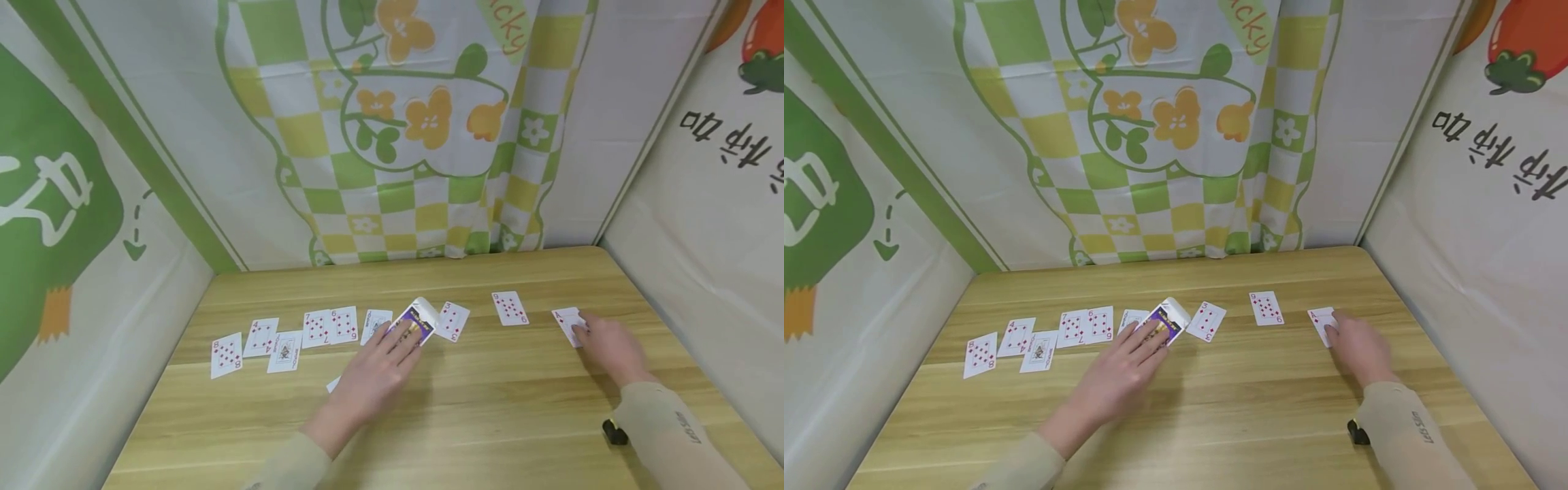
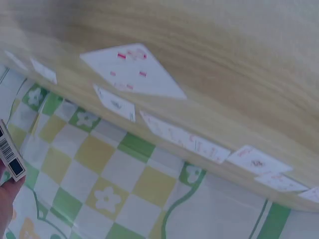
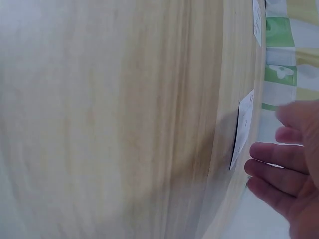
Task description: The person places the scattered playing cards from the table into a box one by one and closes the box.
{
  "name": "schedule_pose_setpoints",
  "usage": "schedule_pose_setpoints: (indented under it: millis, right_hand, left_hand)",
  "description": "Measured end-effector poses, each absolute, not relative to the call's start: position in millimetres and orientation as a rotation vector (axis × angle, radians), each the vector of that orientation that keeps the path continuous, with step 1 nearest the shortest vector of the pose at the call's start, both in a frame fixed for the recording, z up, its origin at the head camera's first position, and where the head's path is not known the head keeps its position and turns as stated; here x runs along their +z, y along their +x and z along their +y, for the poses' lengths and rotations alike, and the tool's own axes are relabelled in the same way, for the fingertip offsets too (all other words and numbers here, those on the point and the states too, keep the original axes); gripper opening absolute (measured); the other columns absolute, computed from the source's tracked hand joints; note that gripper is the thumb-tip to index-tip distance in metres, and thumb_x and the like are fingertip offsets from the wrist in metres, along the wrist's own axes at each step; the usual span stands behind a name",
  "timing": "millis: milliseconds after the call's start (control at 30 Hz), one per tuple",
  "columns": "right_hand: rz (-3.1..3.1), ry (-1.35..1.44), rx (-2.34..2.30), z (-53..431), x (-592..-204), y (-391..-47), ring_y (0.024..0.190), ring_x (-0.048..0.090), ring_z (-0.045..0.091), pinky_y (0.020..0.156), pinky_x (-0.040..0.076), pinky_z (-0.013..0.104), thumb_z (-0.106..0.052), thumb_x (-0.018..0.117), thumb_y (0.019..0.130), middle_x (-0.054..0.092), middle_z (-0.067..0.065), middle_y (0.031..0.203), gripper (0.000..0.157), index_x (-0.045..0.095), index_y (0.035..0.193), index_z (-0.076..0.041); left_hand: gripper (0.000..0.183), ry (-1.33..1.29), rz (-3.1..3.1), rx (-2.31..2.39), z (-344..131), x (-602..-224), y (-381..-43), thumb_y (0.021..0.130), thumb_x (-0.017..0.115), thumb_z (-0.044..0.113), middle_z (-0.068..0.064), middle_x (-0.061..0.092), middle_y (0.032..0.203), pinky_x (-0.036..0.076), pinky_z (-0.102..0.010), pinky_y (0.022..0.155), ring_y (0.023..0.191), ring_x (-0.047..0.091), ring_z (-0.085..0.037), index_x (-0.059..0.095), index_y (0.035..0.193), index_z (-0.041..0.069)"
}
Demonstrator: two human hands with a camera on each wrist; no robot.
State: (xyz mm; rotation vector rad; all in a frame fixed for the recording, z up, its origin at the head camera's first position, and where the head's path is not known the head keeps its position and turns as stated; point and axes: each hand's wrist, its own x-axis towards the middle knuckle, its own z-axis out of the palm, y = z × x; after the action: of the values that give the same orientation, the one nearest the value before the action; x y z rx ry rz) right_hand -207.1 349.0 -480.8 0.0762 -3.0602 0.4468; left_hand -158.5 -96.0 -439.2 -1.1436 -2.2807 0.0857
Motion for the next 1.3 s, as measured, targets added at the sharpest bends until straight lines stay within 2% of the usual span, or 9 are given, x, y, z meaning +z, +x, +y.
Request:
schedule_pose_setpoints:
  millis: [133, 267, 500, 700, 800, 967, 1100, 1200, 1300]
  right_hand:
    - [-2.947, 0.064, 0.431, 350, -479, -209, 0.075, 0.067, 0.046, 0.061, 0.053, 0.062, -0.018, 0.056, 0.101, 0.069, 0.034, 0.104, 0.037, 0.064, 0.125, 0.008]
    - [-2.957, 0.065, 0.391, 351, -477, -211, 0.095, 0.064, 0.057, 0.072, 0.054, 0.067, -0.017, 0.058, 0.099, 0.066, 0.036, 0.114, 0.036, 0.066, 0.123, 0.009]
    - [-3.104, 0.051, 0.345, 353, -477, -218, 0.11, 0.053, 0.06, 0.091, 0.048, 0.071, -0.035, 0.065, 0.097, 0.052, 0.043, 0.123, 0.062, 0.056, 0.13, 0.016]
    - [-3.212, -0.065, 0.382, 353, -481, -223, 0.115, 0.046, 0.062, 0.096, 0.043, 0.073, -0.056, 0.066, 0.092, 0.043, 0.047, 0.128, 0.089, 0.047, 0.136, 0.02]
    - [-3.24, -0.087, 0.38, 354, -482, -226, 0.115, 0.044, 0.064, 0.096, 0.042, 0.074, -0.059, 0.066, 0.091, 0.041, 0.05, 0.128, 0.093, 0.048, 0.132, 0.023]
    - [-3.27, -0.043, 0.401, 360, -481, -231, 0.111, 0.047, 0.064, 0.096, 0.043, 0.074, -0.048, 0.069, 0.092, 0.048, 0.05, 0.121, 0.073, 0.06, 0.111, 0.022]
    - [-3.302, 0.029, 0.409, 364, -477, -237, 0.093, 0.055, 0.051, 0.089, 0.046, 0.063, -0.038, 0.072, 0.089, 0.062, 0.034, 0.097, 0.047, 0.064, 0.084, 0.008]
    - [-3.335, 0.05, 0.458, 366, -474, -240, 0.083, 0.053, 0.038, 0.078, 0.043, 0.052, -0.035, 0.073, 0.086, 0.061, 0.02, 0.084, 0.038, 0.063, 0.079, 0.001]
    - [-3.36, 0.048, 0.512, 366, -470, -240, 0.081, 0.051, 0.035, 0.076, 0.041, 0.047, -0.034, 0.075, 0.085, 0.061, 0.018, 0.083, 0.038, 0.065, 0.081, 0.002]
  left_hand:
    - [0.039, -1.163, -2.196, 0.051, -101, -426, -160, 0.085, 0.077, 0.01, -0.01, 0.064, 0.14, 0.044, -0.051, 0.115, 0.136, 0.054, -0.033, 0.072, 0.124, 0.008]
    - [0.032, -1.184, -2.118, 0.038, -105, -415, -161, 0.091, 0.068, 0.009, -0.012, 0.064, 0.138, 0.043, -0.051, 0.116, 0.135, 0.055, -0.033, 0.072, 0.123, 0.007]
    - [0.032, -1.207, -1.995, 0.067, -109, -404, -165, 0.097, 0.051, 0.012, -0.013, 0.066, 0.135, 0.047, -0.05, 0.113, 0.131, 0.059, -0.033, 0.073, 0.119, 0.006]
    - [0.032, -1.233, -1.951, 0.087, -112, -395, -165, 0.097, 0.051, 0.012, -0.012, 0.066, 0.136, 0.049, -0.05, 0.11, 0.132, 0.058, -0.033, 0.074, 0.118, 0.006]
    - [0.031, -1.246, -1.936, 0.093, -113, -392, -165, 0.098, 0.051, 0.011, -0.012, 0.066, 0.136, 0.049, -0.05, 0.11, 0.131, 0.059, -0.033, 0.073, 0.119, 0.006]
    - [0.03, -1.268, -1.911, 0.097, -115, -387, -167, 0.1, 0.05, 0.011, -0.013, 0.066, 0.136, 0.049, -0.05, 0.111, 0.131, 0.059, -0.033, 0.074, 0.118, 0.006]
    - [0.031, -1.284, -1.905, 0.099, -115, -385, -169, 0.102, 0.048, 0.011, -0.012, 0.066, 0.136, 0.044, -0.049, 0.115, 0.132, 0.058, -0.033, 0.075, 0.117, 0.007]
    - [0.032, -1.294, -1.905, 0.098, -116, -384, -169, 0.104, 0.046, 0.01, -0.012, 0.065, 0.137, 0.04, -0.049, 0.118, 0.134, 0.057, -0.033, 0.075, 0.116, 0.007]
    - [0.032, -1.3, -1.891, 0.101, -117, -382, -169, 0.105, 0.045, 0.009, -0.012, 0.066, 0.136, 0.042, -0.049, 0.117, 0.133, 0.057, -0.033, 0.075, 0.116, 0.007]
